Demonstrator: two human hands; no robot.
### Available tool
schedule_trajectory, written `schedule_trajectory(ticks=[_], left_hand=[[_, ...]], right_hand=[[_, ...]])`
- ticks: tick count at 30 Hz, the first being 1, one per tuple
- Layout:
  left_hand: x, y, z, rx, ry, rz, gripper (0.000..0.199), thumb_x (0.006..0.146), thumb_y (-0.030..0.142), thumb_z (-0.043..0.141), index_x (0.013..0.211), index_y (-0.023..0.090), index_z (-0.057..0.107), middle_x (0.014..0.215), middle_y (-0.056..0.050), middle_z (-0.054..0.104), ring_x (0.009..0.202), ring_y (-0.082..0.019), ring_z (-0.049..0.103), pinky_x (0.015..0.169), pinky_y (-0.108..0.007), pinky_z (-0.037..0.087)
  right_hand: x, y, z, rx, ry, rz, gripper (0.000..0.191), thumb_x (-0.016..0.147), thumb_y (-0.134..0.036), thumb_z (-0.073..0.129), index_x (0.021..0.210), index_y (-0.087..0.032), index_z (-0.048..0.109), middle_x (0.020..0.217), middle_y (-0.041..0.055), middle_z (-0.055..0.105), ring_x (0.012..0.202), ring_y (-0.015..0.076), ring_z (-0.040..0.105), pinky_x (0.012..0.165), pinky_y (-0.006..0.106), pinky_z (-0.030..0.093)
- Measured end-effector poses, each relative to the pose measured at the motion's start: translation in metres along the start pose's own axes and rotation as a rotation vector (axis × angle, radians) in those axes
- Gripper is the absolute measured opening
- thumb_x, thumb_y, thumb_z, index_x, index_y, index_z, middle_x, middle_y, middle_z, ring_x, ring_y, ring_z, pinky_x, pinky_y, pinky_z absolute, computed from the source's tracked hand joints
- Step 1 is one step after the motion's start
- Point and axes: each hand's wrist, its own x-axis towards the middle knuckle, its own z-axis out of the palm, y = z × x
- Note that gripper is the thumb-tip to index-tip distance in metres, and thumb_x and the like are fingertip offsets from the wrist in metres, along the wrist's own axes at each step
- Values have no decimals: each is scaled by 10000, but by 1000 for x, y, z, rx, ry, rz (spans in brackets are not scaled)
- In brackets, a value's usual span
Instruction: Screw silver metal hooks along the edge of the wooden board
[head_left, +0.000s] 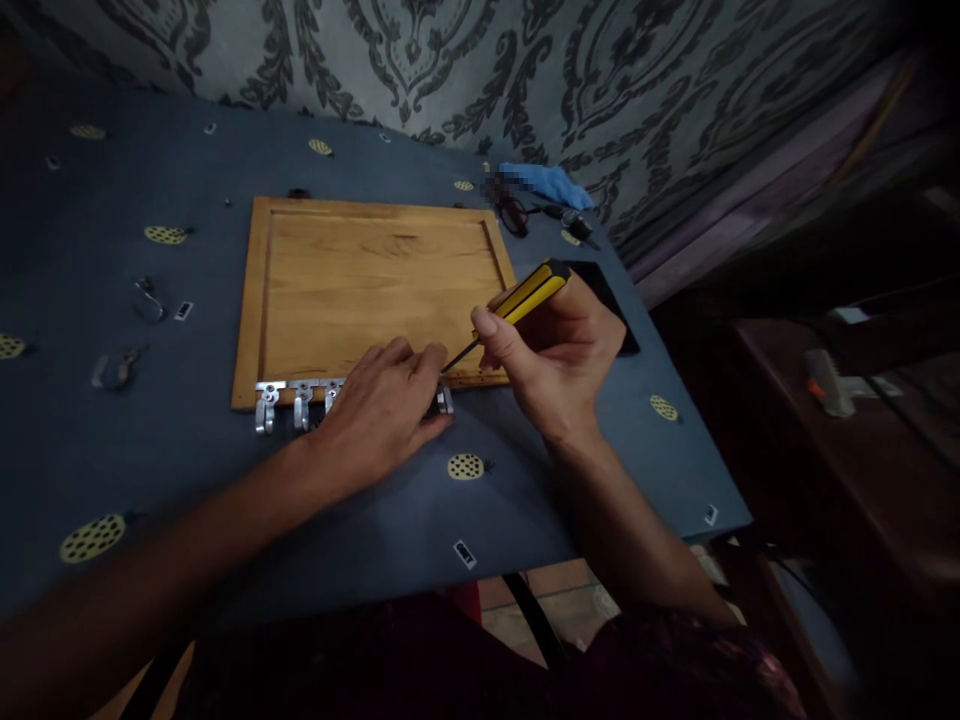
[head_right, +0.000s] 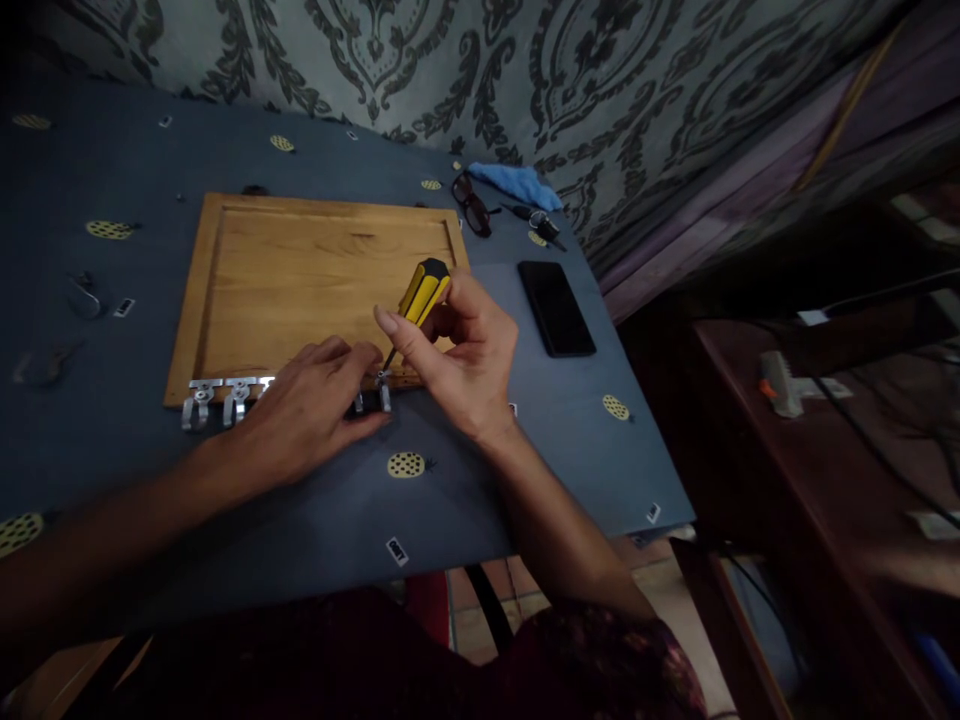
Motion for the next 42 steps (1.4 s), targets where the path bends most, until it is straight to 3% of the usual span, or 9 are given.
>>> schedule_trajectory(ticks=[10,19,24,34,42], left_hand=[[0,-2,3,35,11,18,358,911,308,645,1191,147,489,1059,-126,701,1088,-327,588,913,-448,495],[-1,-2,5,41,21,7,399,910,320,647,1228,150,477,1061,-123,702,1089,-325,596,910,-451,502],[-1,-4,7,38,51,16,411,909,326,643,1238,147,474,1056,-125,702,1072,-323,608,904,-453,505],[-1,-3,4,19,27,15,356,904,309,652,1178,147,493,1024,-120,711,1065,-325,596,905,-453,501],[-1,-3,5,17,39,12,363,904,308,649,1193,157,489,1021,-116,707,1064,-320,595,904,-452,502]], right_hand=[[-2,4,2,40,-32,64,355,772,-455,834,707,-240,558,684,-28,515,543,104,468,446,279,449],[-1,7,0,4,-94,20,370,768,-481,832,691,-247,555,681,-24,495,541,114,479,448,298,464],[-1,6,0,-81,-52,-24,395,760,-495,835,674,-247,539,663,-20,476,569,125,471,463,298,430],[-4,0,-2,-45,45,20,347,781,-449,829,722,-252,550,690,-15,514,641,151,576,533,319,535],[-2,1,-3,-55,-23,19,399,772,-513,819,697,-250,528,650,-19,483,609,146,547,526,314,532]])
